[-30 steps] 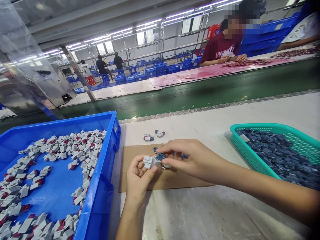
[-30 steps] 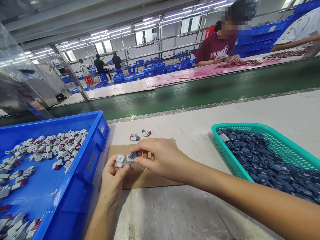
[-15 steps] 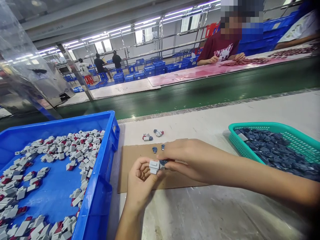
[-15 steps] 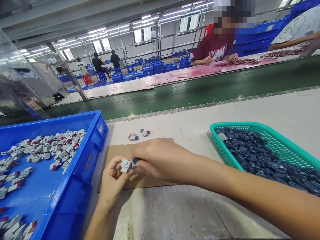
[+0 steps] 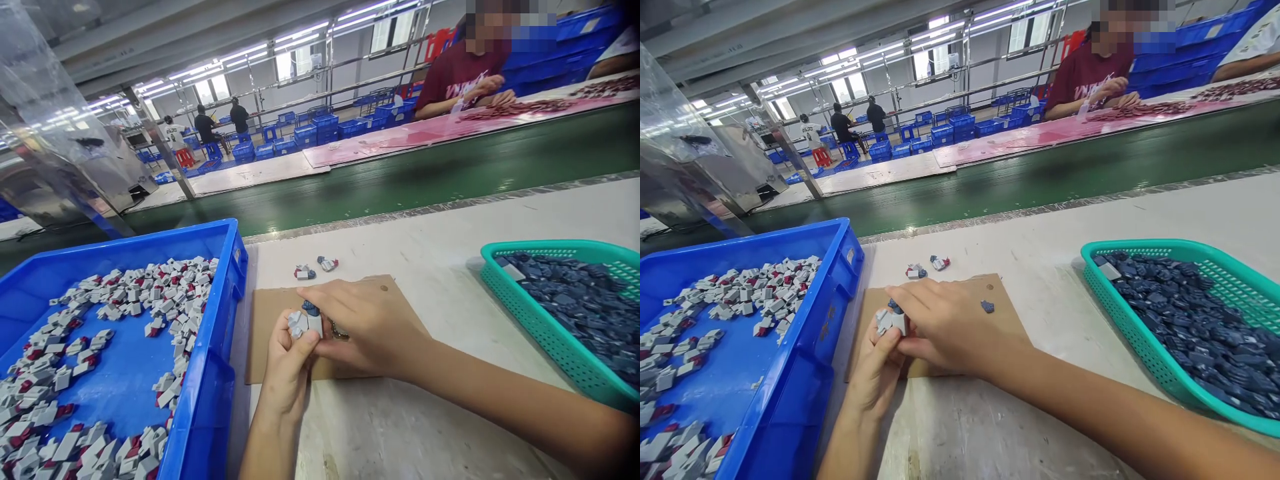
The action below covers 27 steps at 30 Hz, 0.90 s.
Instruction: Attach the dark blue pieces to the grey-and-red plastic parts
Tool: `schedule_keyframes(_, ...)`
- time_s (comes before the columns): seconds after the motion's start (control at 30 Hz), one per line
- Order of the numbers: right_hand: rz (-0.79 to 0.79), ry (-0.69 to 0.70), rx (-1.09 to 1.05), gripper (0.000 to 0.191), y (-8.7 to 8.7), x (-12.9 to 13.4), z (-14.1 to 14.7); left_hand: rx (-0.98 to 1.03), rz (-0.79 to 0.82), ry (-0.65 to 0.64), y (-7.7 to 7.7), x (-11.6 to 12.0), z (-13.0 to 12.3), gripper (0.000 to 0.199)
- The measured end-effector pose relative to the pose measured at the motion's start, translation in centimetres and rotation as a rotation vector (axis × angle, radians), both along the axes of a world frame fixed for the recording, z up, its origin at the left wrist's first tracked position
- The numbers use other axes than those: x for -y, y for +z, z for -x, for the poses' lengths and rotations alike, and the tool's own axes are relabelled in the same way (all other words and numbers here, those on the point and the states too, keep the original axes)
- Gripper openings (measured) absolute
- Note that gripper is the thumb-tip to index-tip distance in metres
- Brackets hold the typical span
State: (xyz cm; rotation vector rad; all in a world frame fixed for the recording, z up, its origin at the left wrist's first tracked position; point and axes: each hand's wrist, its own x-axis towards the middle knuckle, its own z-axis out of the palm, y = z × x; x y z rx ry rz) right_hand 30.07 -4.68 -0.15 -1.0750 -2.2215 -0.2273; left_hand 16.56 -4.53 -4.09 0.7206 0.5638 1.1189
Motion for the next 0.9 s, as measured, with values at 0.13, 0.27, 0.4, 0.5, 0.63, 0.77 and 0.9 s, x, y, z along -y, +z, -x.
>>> schedule_keyframes(0.13, -0.009, 0.03, -0.092, 0.034, -0.3, -0.4, 0.4, 0.004, 0.016, 0.008, -0.1, -0.1, 0.1, 0.017)
schedule_keyframes(0.27, -0.055, 0.038, -0.115, 0.037, -1.0, -0.6, 0.3, 0.003, 0.02, 0.013, 0.0, -0.1, 0.1, 0.016)
schedule_keyframes(0.4, -0.043, -0.022, -0.141, 0.035, -2.1, -0.7, 0.6, 0.0, 0.05, 0.015, -0.1, -0.1, 0.1, 0.016)
schedule_keyframes(0.5, -0.062, -0.041, -0.172, 0.032, -2.8, -0.8, 1.0, -0.02, 0.066, 0.022, -0.3, -0.3, 0.1, 0.02)
schedule_keyframes(0.63, -0.103, -0.046, -0.195, 0.028, -3.3, -0.8, 1.1, -0.01, 0.077, -0.008, -0.4, -0.4, 0.2, 0.019)
schedule_keyframes(0.77, -0.091, -0.025, -0.202, 0.026, -3.7, -0.8, 0.6, -0.018, 0.077, -0.038, -0.3, -0.4, 0.0, 0.018)
schedule_keyframes(0.9, -0.058, -0.007, -0.199, 0.027, -3.4, -0.7, 0.6, -0.029, 0.065, -0.049, -0.3, -0.1, 0.0, 0.02)
